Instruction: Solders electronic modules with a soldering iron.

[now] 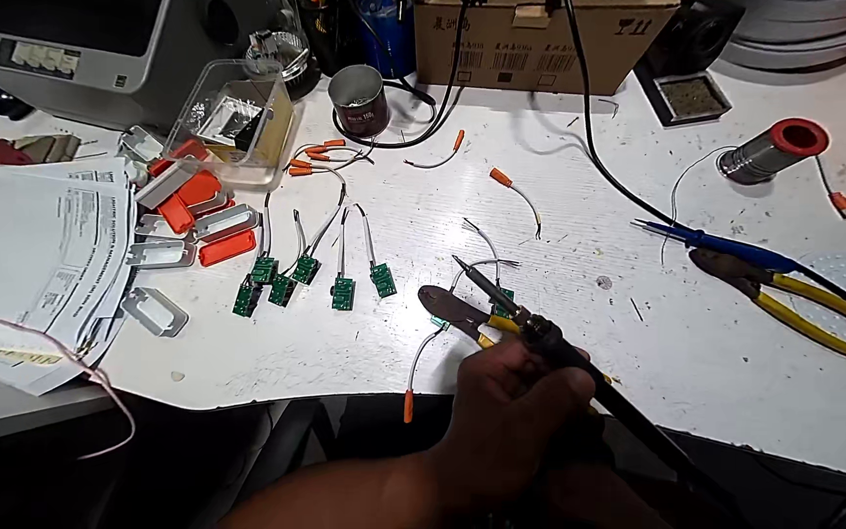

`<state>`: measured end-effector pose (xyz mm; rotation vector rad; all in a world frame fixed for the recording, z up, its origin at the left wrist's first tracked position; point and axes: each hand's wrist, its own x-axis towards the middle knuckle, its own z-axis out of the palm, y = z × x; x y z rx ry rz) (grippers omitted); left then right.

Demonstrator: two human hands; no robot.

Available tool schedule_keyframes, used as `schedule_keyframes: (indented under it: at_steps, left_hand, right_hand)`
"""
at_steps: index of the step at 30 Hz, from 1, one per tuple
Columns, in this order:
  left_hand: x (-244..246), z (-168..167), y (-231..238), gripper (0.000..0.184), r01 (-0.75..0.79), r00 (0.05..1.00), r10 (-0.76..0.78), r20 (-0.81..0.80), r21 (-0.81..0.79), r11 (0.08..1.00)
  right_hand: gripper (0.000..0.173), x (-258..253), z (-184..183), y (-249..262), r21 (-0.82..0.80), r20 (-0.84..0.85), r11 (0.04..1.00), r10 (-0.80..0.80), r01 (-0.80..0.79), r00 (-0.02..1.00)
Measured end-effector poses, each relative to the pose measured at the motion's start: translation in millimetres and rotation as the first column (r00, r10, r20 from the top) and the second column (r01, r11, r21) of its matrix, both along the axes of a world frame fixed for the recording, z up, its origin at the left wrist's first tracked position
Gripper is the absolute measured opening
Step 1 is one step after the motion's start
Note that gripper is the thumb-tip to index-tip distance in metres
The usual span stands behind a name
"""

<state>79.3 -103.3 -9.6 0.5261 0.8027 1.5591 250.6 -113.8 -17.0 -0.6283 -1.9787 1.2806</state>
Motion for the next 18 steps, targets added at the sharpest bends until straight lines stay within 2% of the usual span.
schedule_keyframes:
  at_steps: [2,3,5,8,10,11,12,13,14,15,16,17,18]
  left_hand:
    - [3.5,4.1,-3.5,0.013,0.063,0.994,-0.06,0.09,-0.032,0.997]
    - [6.1,5.2,-6.0,0.013,0.092,0.988,-0.086,0.125,-0.046,0.995]
    - [10.8,6.4,-11.0,0.012,0.123,0.98,-0.113,0.161,-0.059,0.991]
    - [14.4,6.8,-14.2,0.008,0.148,0.977,-0.138,0.162,-0.048,0.988]
    - [10.6,3.6,-17.0,0.013,0.168,0.984,-0.169,0.048,0.02,0.986]
    - [5.0,1.3,-20.3,0.016,0.17,0.982,-0.163,-0.096,0.076,0.982]
    - [-3.0,-1.9,-25.7,0.02,0.146,0.945,-0.097,-0.312,0.139,0.98]
    - [-12.7,-7.4,-32.2,0.02,0.087,0.828,0.046,-0.558,0.209,0.974]
    - [-25.5,-14.6,-38.2,0.017,0.021,0.63,0.203,-0.749,0.277,0.961]
    - [-40.5,-21.2,-42.4,0.015,-0.04,0.381,0.305,-0.873,0.314,0.949]
    - [-55.4,-26.3,-43.7,0.017,-0.088,0.147,0.327,-0.933,0.317,0.944]
    - [-68.2,-30.4,-42.6,0.019,-0.13,-0.006,0.297,-0.955,0.295,0.946]
    - [-78.1,-33.5,-40.6,0.02,-0.163,-0.091,0.241,-0.966,0.253,0.954]
  right_hand:
    - [0.051,0.4,-16.7,3.1,-0.347,-0.162,0.938,-0.067,0.007,0.985]
    - [0.057,0.8,-19.4,8.0,-0.416,-0.275,0.909,-0.136,0.01,0.952]
    - [0.052,1.3,-11.8,17.4,-0.402,-0.378,0.915,-0.2,0.034,0.904]
    - [0.033,-0.6,-5.0,24.6,-0.3,-0.408,0.953,-0.158,0.031,0.899]
    - [0.026,-2.9,-5.3,26.7,-0.249,-0.399,0.966,-0.165,0.067,0.902]
    - [0.025,-2.8,-5.3,28.7,-0.257,-0.411,0.964,-0.178,0.073,0.894]
    - [0.025,-1.5,-5.9,31.9,-0.278,-0.436,0.959,-0.184,0.063,0.881]
    - [0.025,0.6,-6.5,36.4,-0.302,-0.459,0.952,-0.191,0.05,0.868]
    - [0.025,3.6,-7.0,40.8,-0.33,-0.479,0.943,-0.202,0.038,0.854]
    - [0.025,6.7,-7.5,44.7,-0.352,-0.491,0.935,-0.213,0.031,0.845]
    - [0.025,8.5,-7.8,47.8,-0.368,-0.494,0.929,-0.225,0.032,0.84]
    - [0.025,8.8,-8.6,49.9,-0.376,-0.493,0.926,-0.233,0.036,0.838]
    - [0.025,7.5,-9.9,51.3,-0.383,-0.495,0.923,-0.234,0.032,0.837]
